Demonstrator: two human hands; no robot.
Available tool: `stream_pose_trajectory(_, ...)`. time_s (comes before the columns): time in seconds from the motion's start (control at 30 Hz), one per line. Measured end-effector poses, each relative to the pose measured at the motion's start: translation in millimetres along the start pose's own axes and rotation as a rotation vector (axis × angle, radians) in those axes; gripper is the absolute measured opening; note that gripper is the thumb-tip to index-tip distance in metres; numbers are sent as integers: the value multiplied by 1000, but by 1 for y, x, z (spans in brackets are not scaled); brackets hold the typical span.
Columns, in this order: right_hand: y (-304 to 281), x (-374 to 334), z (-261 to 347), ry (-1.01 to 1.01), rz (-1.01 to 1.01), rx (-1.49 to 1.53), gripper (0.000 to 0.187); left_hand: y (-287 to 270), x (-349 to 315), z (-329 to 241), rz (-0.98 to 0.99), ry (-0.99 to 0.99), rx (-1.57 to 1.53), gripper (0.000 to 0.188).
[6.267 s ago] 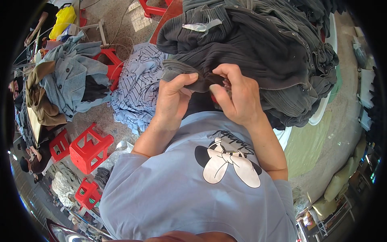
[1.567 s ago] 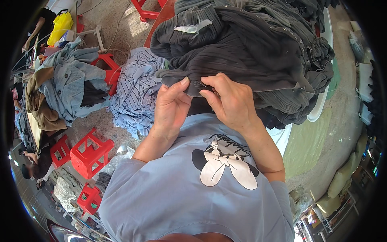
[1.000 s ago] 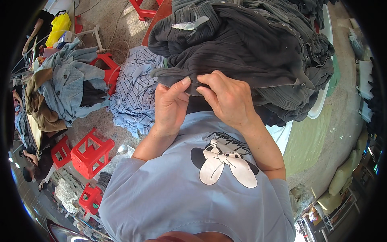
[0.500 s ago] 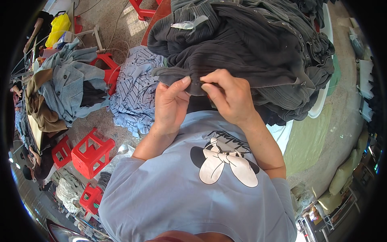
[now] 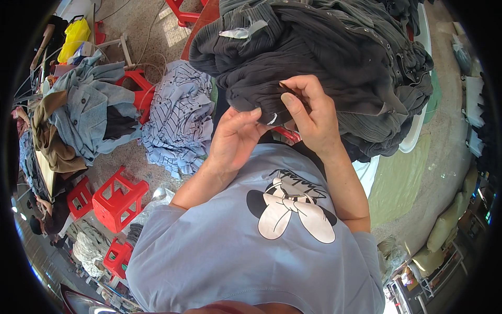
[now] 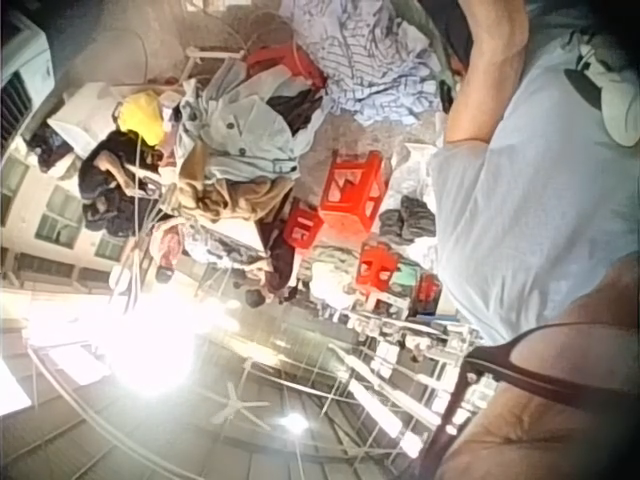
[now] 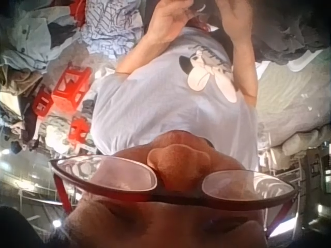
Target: Inspecting garments and manually removing loose threads or small defects from the fabric.
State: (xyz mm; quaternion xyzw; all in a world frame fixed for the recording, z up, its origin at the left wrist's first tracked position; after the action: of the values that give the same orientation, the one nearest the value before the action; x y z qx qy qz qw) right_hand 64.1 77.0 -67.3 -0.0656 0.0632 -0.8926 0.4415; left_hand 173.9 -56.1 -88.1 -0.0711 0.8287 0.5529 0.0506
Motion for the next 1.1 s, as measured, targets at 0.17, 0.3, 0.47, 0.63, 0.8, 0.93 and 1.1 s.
stream_pose_trajectory(0.17, -5, -5, 14, -63, 103, -390, 20, 2, -3, -11, 22, 27, 114, 26)
stream_pose_trajectory(0.3, -1, -8, 16, -61, 141, -385, 21, 8, 1, -11, -36, 102, 93, 21)
stream_pose_trajectory(0.47, 1, -10, 10, -67, 100, -332, 21, -11, 6, -4, 5, 28, -2, 13)
stream_pose_trajectory(0.63, 2, -10, 6, -48, 73, -295, 21, -18, 15, 7, -154, -175, -164, 17)
stream_pose_trajectory(0.8, -3, -10, 15, -45, 69, -465, 20, -13, 9, 3, -58, -227, -135, 18)
stream_pose_trajectory(0.93, -6, -10, 22, -41, 85, -478, 20, -7, 5, 0, -14, -186, -59, 17)
stream_pose_trajectory(1.1, -5, -11, 31, -58, 134, -610, 22, -5, 3, -3, 23, -121, -12, 15)
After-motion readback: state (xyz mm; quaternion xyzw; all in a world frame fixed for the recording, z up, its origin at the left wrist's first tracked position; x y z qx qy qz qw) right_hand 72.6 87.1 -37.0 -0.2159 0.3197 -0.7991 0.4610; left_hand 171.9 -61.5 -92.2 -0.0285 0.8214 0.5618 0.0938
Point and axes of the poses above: each hand's wrist, its own x-axis towards the middle knuckle, its own y-axis out of the palm, z = x × y, the point moved 1 cm from there along x, towards the middle knuckle, and after that the axes turned 14 degrees about z, right-handed, at the moved point
